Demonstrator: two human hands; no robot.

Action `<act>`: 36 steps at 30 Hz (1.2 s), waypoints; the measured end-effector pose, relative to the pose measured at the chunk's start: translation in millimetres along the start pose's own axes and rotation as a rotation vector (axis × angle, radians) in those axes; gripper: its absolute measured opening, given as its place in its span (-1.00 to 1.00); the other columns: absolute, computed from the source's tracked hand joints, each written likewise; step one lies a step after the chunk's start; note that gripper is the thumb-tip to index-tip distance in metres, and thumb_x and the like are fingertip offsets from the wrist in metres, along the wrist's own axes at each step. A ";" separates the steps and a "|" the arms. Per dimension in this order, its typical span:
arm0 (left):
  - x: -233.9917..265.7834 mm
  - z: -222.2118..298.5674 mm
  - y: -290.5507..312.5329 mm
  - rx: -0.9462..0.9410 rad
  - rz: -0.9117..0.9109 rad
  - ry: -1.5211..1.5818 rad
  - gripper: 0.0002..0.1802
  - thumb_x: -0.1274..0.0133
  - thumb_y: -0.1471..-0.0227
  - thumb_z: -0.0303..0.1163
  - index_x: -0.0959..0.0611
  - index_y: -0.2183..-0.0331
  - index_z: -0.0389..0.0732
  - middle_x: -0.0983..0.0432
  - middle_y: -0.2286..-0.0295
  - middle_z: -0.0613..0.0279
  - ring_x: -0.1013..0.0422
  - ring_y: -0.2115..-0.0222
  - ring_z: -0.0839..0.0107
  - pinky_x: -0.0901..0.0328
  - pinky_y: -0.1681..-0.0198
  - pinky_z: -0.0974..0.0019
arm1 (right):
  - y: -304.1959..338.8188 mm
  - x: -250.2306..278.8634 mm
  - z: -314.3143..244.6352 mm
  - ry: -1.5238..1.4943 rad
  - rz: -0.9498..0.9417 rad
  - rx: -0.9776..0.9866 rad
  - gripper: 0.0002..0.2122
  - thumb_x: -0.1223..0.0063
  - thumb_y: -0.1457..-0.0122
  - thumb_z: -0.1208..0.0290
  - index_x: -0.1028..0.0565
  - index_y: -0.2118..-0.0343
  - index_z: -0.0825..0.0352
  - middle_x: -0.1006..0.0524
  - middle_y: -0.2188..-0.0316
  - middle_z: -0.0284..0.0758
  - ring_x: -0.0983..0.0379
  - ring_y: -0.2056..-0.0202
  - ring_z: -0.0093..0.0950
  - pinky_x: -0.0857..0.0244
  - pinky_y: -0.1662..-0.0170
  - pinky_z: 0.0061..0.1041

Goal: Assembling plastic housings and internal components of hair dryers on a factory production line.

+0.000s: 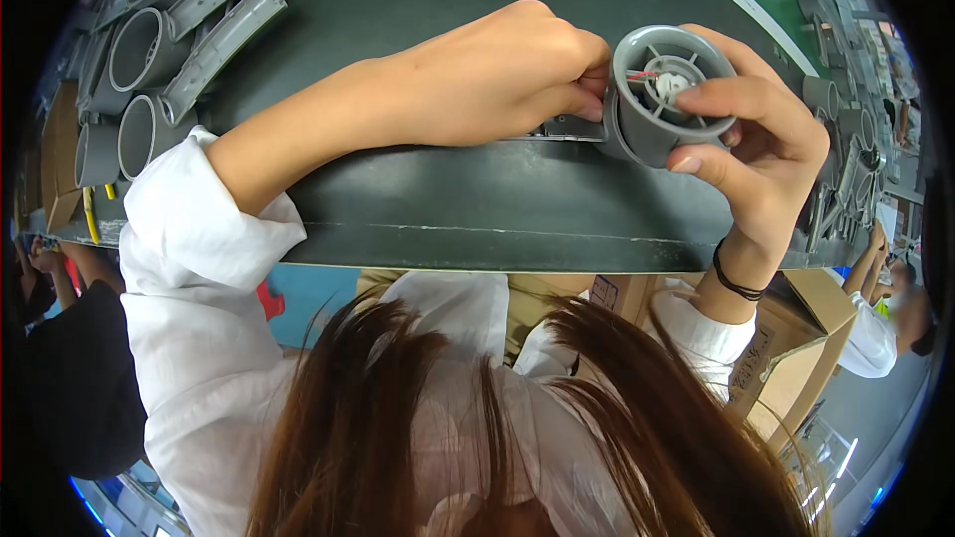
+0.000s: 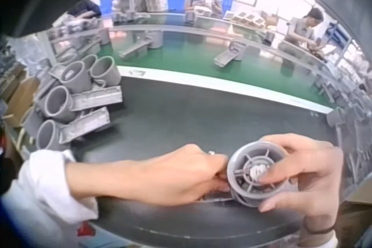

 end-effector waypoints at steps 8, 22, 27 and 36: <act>-1.5 4.1 8.2 -0.026 0.042 -0.040 -0.86 -0.08 0.07 -0.55 -0.54 0.41 -0.44 -0.52 0.47 -0.13 -0.46 0.40 -0.02 -0.34 0.35 0.18 | -1.5 -6.0 -8.0 -0.098 -0.034 0.146 -0.69 -0.41 0.43 0.54 -0.52 0.55 0.45 -0.45 0.18 0.22 -0.51 0.22 -0.17 -0.36 0.14 -0.42; -7.5 13.0 7.6 -0.029 0.051 -0.533 -0.88 -0.05 0.15 -0.57 -0.45 0.50 -0.40 -0.49 0.60 -0.06 -0.49 0.53 0.06 -0.39 0.45 0.21 | -2.5 -3.8 18.0 -0.158 0.064 0.018 -0.65 -0.27 0.28 0.62 -0.36 0.38 0.39 -0.43 0.10 0.10 -0.41 0.10 -0.35 -0.22 0.03 -0.52; -11.4 32.5 8.4 -0.027 0.136 -0.935 -0.86 -0.07 0.30 -0.56 -0.43 0.59 -0.32 -0.46 0.67 0.04 -0.49 0.63 0.20 -0.39 0.58 0.28 | -1.2 -5.7 27.1 -0.246 0.091 0.029 -0.65 -0.27 0.23 0.63 -0.36 0.34 0.38 -0.42 0.07 0.02 -0.38 0.24 -0.55 -0.21 0.12 -0.64; -10.0 31.9 10.2 -0.011 0.148 -0.925 -0.86 -0.05 0.29 -0.54 -0.47 0.55 -0.36 -0.47 0.64 -0.02 -0.48 0.60 0.15 -0.38 0.54 0.25 | 4.3 -3.6 27.5 -0.279 0.208 0.097 -0.67 -0.23 0.14 0.68 -0.39 0.27 0.41 -0.42 0.06 -0.10 -0.16 0.43 -0.72 -0.17 0.24 -0.75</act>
Point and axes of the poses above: each hand's wrist, its own y-axis away from the middle knuckle, its own x-axis out of the back of the hand, z = x × y, the point moved 7 cm from there along -y, towards the middle knuckle
